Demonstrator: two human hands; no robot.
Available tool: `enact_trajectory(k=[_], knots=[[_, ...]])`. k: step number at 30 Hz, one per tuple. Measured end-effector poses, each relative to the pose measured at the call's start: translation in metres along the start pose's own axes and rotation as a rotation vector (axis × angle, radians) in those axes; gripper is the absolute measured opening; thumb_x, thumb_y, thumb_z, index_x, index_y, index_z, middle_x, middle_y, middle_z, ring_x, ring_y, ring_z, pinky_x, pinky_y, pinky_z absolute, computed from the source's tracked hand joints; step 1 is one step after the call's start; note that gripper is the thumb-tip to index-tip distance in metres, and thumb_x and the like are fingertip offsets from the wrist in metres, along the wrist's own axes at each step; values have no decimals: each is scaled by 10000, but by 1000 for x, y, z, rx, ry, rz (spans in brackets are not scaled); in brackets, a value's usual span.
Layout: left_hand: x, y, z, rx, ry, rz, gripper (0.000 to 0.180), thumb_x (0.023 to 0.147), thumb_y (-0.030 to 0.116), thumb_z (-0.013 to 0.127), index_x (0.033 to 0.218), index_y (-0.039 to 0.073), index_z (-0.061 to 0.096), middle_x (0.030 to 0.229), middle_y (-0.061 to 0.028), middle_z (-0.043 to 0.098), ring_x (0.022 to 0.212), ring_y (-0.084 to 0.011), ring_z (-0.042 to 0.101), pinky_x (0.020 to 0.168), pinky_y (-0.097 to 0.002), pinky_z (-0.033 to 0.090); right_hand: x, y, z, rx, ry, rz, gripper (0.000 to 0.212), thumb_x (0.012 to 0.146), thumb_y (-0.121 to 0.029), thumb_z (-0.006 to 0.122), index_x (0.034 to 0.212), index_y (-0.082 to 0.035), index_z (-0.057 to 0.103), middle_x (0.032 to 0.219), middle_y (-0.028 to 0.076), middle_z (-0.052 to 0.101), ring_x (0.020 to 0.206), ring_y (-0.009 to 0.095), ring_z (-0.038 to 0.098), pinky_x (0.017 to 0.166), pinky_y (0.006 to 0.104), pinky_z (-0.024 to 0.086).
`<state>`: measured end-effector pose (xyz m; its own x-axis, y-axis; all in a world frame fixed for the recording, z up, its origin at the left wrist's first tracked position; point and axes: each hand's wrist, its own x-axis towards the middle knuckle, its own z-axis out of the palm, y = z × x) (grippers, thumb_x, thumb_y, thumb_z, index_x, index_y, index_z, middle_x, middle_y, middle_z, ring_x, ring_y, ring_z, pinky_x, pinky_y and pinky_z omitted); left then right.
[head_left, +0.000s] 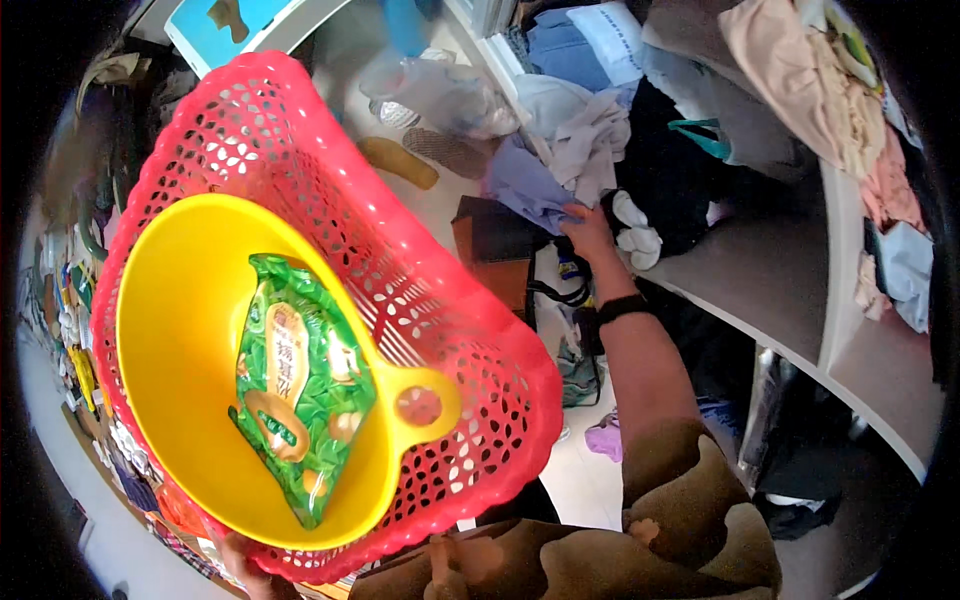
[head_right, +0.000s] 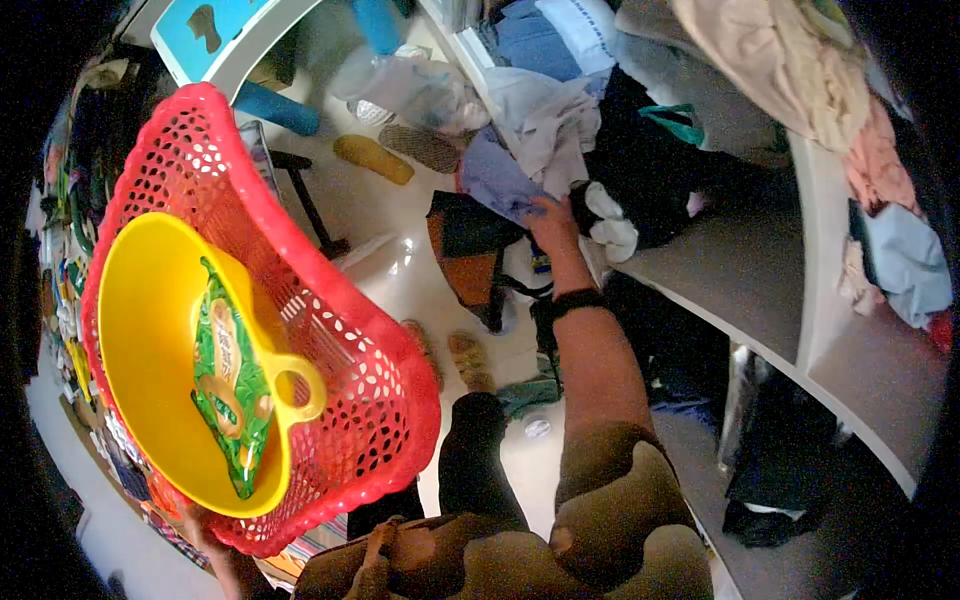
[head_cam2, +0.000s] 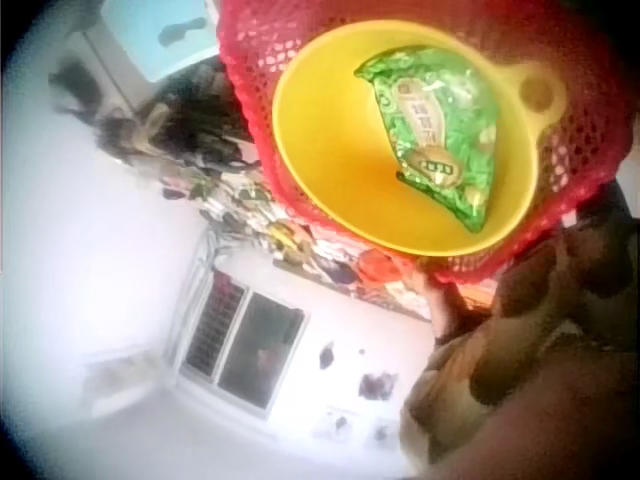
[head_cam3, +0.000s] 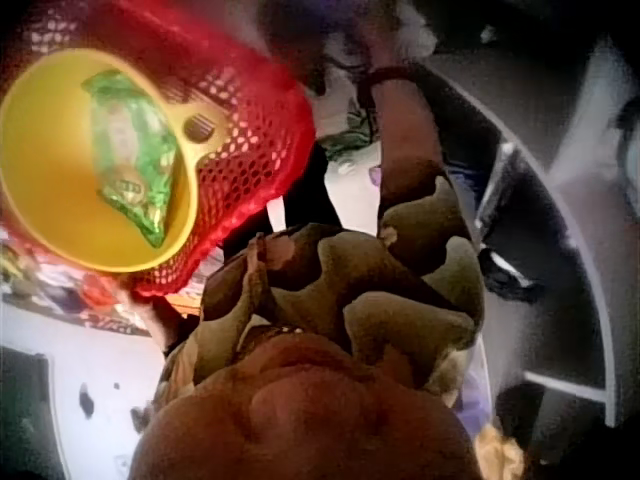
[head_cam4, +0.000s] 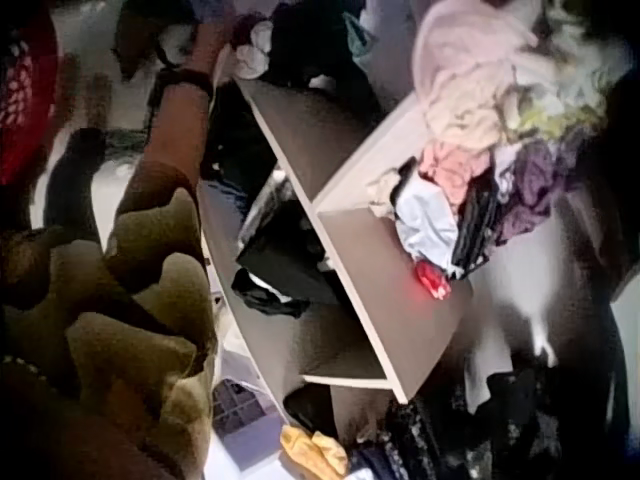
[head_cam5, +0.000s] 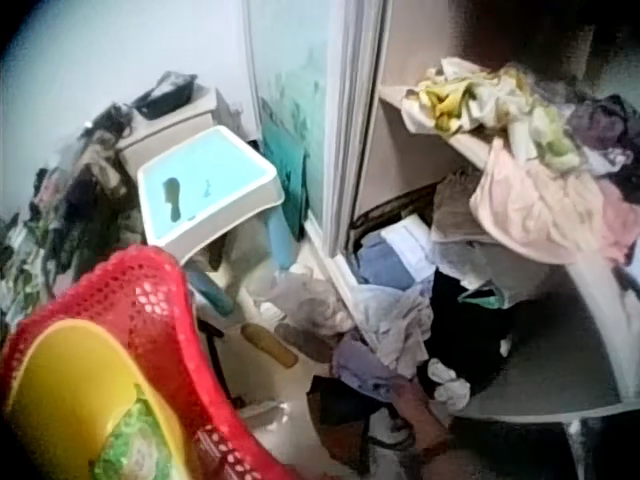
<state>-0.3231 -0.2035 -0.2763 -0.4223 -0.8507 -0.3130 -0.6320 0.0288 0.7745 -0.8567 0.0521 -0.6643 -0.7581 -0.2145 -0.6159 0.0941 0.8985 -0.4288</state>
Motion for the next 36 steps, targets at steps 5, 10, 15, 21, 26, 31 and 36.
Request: enact_trajectory(k=[5,10,15,21,26,31,36], knots=[[-11,-24,-12,269,-24,64,634,955,407,415,1413,-17,303,1354,-193,438,1175,-315,512,987,-459,434,48,3,44,-8,-81,119,526,836,-277,686,1306,-87,549,1266,177,570,1085,338,599,876,434,514],[1,4,28,-340,86,-158,653,889,303,449,1436,0,259,1326,-185,447,1180,-305,494,989,-438,427,1,-19,23,666,-282,89,370,806,-136,697,1144,-1,630,964,119,673,784,216,650,735,337,531],[9,27,48,-292,128,-153,694,785,209,471,1418,-10,288,1254,-160,472,1124,-276,505,949,-405,436,-57,-6,-55,933,-280,-83,178,750,-39,651,923,-28,610,790,29,610,719,133,582,670,256,463],[14,28,37,-216,5,-201,641,813,239,473,1385,-15,332,1238,-152,481,1097,-261,517,938,-373,435,-114,59,-174,1467,843,-69,272,943,-226,509,1119,-22,546,1125,137,594,887,226,605,820,390,533],[8,26,34,-181,56,-203,615,822,250,467,1361,-28,361,1118,-125,543,971,-229,557,842,-330,461,-62,-26,-58,955,367,-171,613,867,-104,649,1415,-93,375,1368,135,482,976,270,627,770,350,534],[8,40,55,-382,95,-183,625,852,258,452,1399,-13,320,1189,-152,523,1042,-259,560,896,-361,464,36,-119,-55,-218,535,-580,635,824,-49,605,1413,-68,370,1315,217,509,1039,345,611,839,405,507],[-10,45,39,-320,3,-213,736,844,377,547,1412,-18,296,1213,-144,523,1057,-258,558,891,-368,468,52,-53,-53,-539,256,-339,411,817,-177,577,1207,-46,588,1071,246,629,962,427,597,837,501,480]])
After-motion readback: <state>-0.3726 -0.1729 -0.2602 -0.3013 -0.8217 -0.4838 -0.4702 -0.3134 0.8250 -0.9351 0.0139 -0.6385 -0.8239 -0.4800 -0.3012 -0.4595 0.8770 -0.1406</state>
